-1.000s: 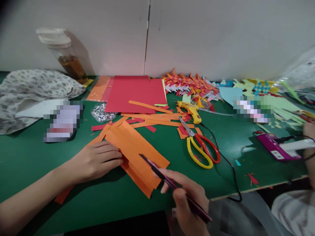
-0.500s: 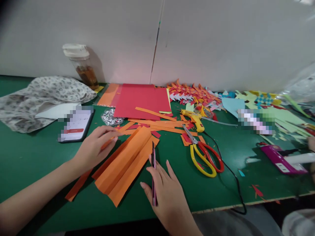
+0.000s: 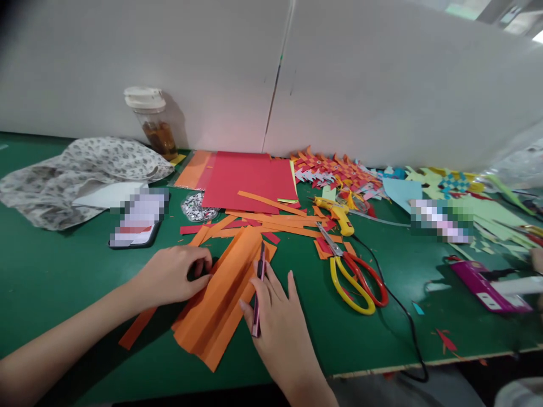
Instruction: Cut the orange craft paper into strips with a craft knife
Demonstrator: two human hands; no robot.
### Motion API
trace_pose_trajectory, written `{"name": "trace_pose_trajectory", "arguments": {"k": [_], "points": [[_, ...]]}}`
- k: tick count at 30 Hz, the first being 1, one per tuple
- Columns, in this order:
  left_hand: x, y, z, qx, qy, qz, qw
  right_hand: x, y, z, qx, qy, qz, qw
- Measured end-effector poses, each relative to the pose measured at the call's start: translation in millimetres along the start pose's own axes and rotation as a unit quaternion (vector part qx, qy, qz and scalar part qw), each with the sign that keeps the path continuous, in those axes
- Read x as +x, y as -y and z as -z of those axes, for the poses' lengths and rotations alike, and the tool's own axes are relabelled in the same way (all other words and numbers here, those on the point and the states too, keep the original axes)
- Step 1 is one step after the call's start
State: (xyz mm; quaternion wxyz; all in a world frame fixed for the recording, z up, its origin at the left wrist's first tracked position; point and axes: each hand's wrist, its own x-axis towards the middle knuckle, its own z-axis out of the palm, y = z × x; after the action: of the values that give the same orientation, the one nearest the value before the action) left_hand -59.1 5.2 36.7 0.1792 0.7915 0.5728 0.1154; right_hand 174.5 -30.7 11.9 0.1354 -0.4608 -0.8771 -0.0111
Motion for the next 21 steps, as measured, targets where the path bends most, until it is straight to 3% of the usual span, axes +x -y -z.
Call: {"name": "trace_pose_trajectory", "arguments": {"k": [4, 7, 10, 16, 21], "points": [[0.4, 3.7, -3.8, -0.002, -0.043, -0.040, 0.998, -17.3, 0.4, -2.3, -0.042, -0.041, 0.008, 0.998], [1.7, 7.8, -7.6, 0.039, -0.099, -0.058, 0.993, -33.9, 2.8, 1.2, -0.078, -0.070, 0.049, 0.993], [4.1, 8.7, -10.6, 0.108, -0.131, -0.081, 0.982, -49.1, 4.4, 7.9, -0.101, -0.063, 0.098, 0.988], [14.4, -3.3, -15.8, 0.201, -0.114, -0.120, 0.966, -72.0, 0.0, 14.3, -0.100, -0.057, 0.136, 0.984], [17.9, -7.8, -18.8, 0.087, -0.083, -0.133, 0.984, -76.2, 3.4, 12.5, -0.110, -0.115, 0.157, 0.975]]}}
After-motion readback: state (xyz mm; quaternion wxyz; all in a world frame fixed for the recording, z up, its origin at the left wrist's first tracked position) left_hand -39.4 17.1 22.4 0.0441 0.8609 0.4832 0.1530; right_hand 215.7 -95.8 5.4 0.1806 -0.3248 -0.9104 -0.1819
